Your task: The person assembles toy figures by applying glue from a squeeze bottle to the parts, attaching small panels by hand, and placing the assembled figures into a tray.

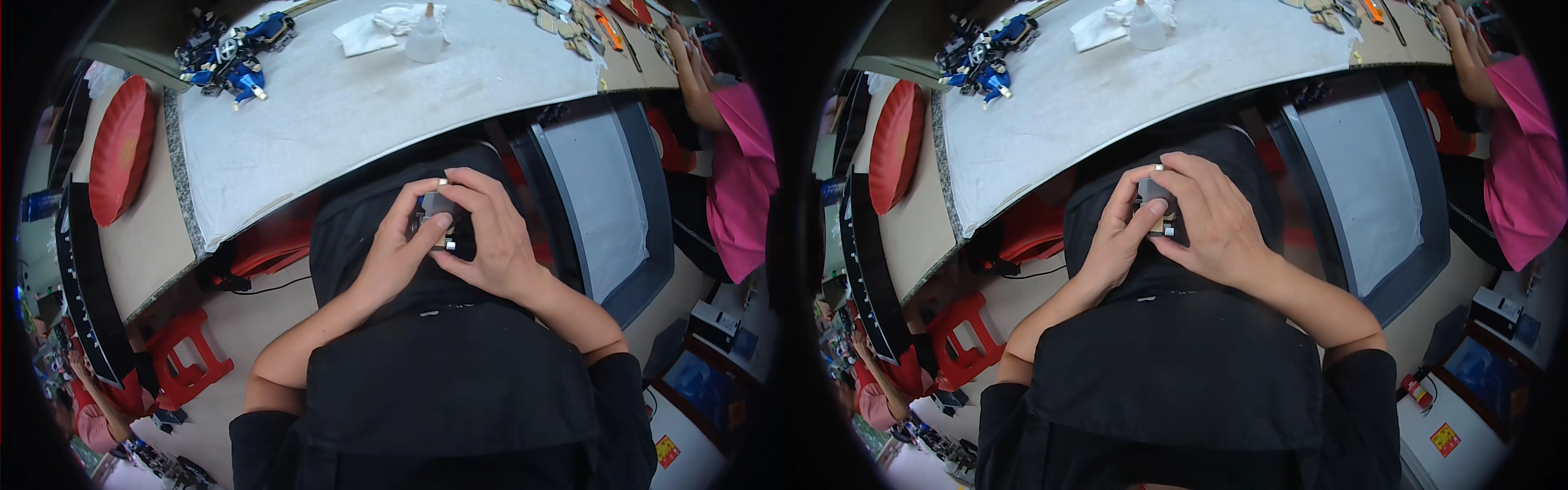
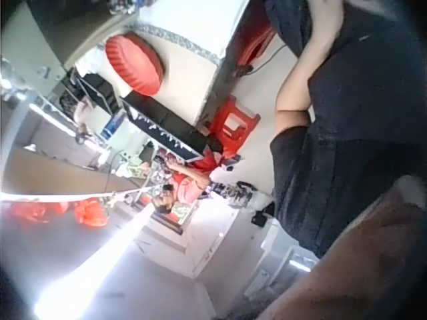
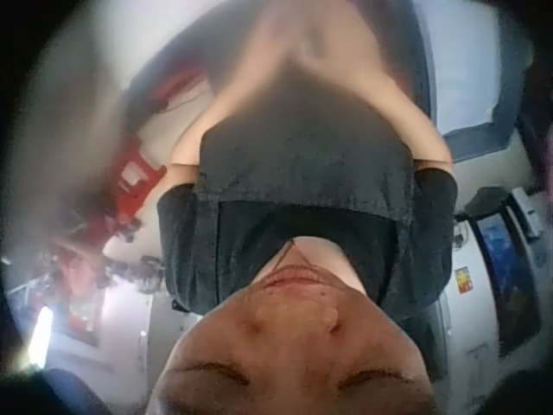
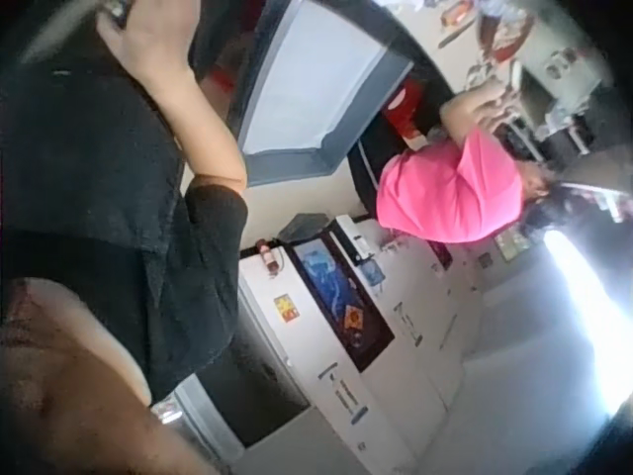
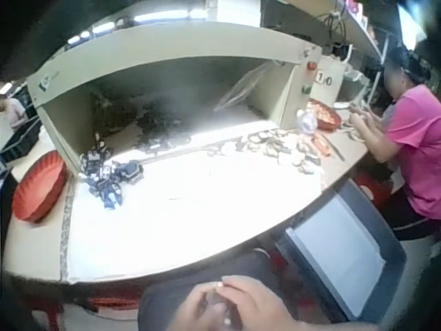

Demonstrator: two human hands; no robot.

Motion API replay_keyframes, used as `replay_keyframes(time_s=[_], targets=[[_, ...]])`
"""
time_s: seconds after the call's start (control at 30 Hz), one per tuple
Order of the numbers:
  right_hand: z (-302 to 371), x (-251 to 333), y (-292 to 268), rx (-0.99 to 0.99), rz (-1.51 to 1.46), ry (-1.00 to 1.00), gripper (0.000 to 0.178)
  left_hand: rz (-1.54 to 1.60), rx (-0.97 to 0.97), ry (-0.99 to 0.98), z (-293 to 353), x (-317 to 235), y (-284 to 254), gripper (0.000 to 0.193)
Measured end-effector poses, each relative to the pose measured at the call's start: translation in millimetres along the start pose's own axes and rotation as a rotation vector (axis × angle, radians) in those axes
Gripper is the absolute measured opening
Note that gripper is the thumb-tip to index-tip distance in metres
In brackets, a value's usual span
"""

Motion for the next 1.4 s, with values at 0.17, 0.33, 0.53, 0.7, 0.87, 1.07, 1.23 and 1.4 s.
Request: replay_keyframes(time_s=[0.17,0.33,0.53,0.7,0.87,1.07,1.23,1.4], targets=[[17,4,12,0.06,0.15,0.155,0.069,0.144,0.038,-0.281,5,18,5,0.033],[23,0,21,0.052,0.132,0.197,0.071,0.18,0.08,-0.429,6,28,7,0.038],[29,-9,31,0.061,0.096,0.242,0.066,0.126,0.048,-0.403,2,34,9,0.039],[33,-17,38,0.072,-0.004,0.342,0.06,0.136,0.023,-0.583,3,41,7,0.041],[36,-20,41,0.066,-0.017,0.341,0.055,0.121,-0.001,-0.629,1,43,7,0.041],[35,-21,38,0.061,-0.034,0.335,0.049,0.122,-0.008,-0.629,0,42,9,0.041],[32,-21,35,0.046,-0.033,0.314,0.051,0.106,-0.015,-0.573,-1,42,6,0.041],[28,-16,28,0.052,-0.053,0.229,0.056,0.112,0.092,-0.41,-5,41,1,0.043]])
Point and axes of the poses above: each hand's wrist, its own z-axis away from the middle knuckle, its own y-axis out of the palm, x = y × z, the point moved 5 cm from there along -z, towards the middle knuckle, and after that the axes turned 1 degree about -y, right-handed, at the moved point
